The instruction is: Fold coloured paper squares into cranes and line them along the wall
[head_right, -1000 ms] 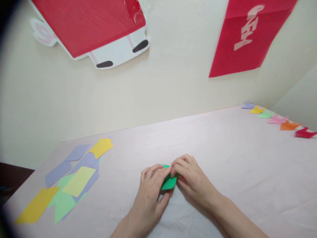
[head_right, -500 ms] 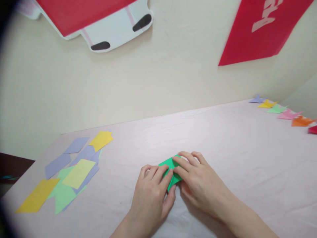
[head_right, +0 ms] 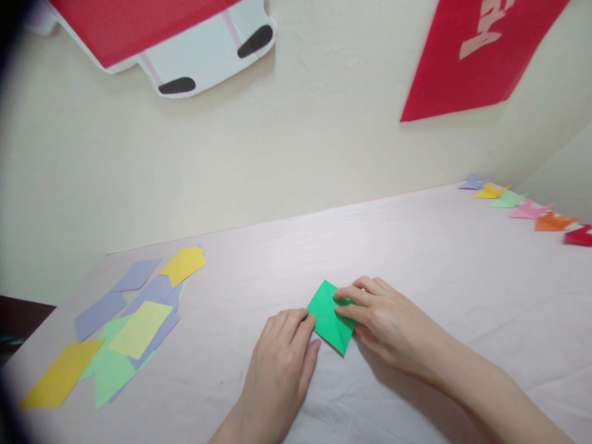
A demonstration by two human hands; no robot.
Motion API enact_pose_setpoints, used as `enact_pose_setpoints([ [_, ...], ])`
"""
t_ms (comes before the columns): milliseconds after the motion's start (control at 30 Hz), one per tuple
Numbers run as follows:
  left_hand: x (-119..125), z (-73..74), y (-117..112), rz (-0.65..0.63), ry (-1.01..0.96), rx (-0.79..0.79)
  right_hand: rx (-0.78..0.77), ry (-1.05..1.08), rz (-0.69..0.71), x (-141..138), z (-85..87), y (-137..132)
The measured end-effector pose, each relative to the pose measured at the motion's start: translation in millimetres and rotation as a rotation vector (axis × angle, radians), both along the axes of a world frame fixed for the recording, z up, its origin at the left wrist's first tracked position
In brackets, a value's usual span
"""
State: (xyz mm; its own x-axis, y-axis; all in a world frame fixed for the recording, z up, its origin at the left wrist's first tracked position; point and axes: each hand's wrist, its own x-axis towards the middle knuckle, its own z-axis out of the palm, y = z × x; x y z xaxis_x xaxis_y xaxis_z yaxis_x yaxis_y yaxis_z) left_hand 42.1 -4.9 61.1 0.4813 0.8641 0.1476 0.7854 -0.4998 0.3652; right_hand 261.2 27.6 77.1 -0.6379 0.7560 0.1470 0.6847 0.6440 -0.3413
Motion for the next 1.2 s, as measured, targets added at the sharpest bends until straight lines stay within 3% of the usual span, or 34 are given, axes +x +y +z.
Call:
enact_pose_setpoints([
  [167,0.0,-1.3,-0.7,0.004,-0.011,0.011,-0.047,0.111,-0.064,-8.4,-6.1,0.0],
  [367,-0.9,-7.1,-4.5,0.004,-0.038,0.078,-0.291,0.304,-0.436,-20.9,-13.5,10.1],
  [500,0.6,-10.1,-5.9,0.000,0.008,0.089,-0.291,0.350,-0.527,-25.8,-17.9,12.1],
  [933,2.0,-16.9,-2.4,-0.050,0.143,0.116,-0.201,0.283,-0.478,-28.3,-24.2,19.6],
  [1200,4.1,-11.8,-2.9,-0.090,0.191,0.147,-0.183,0.278,-0.476,-30.3,-23.5,19.8],
])
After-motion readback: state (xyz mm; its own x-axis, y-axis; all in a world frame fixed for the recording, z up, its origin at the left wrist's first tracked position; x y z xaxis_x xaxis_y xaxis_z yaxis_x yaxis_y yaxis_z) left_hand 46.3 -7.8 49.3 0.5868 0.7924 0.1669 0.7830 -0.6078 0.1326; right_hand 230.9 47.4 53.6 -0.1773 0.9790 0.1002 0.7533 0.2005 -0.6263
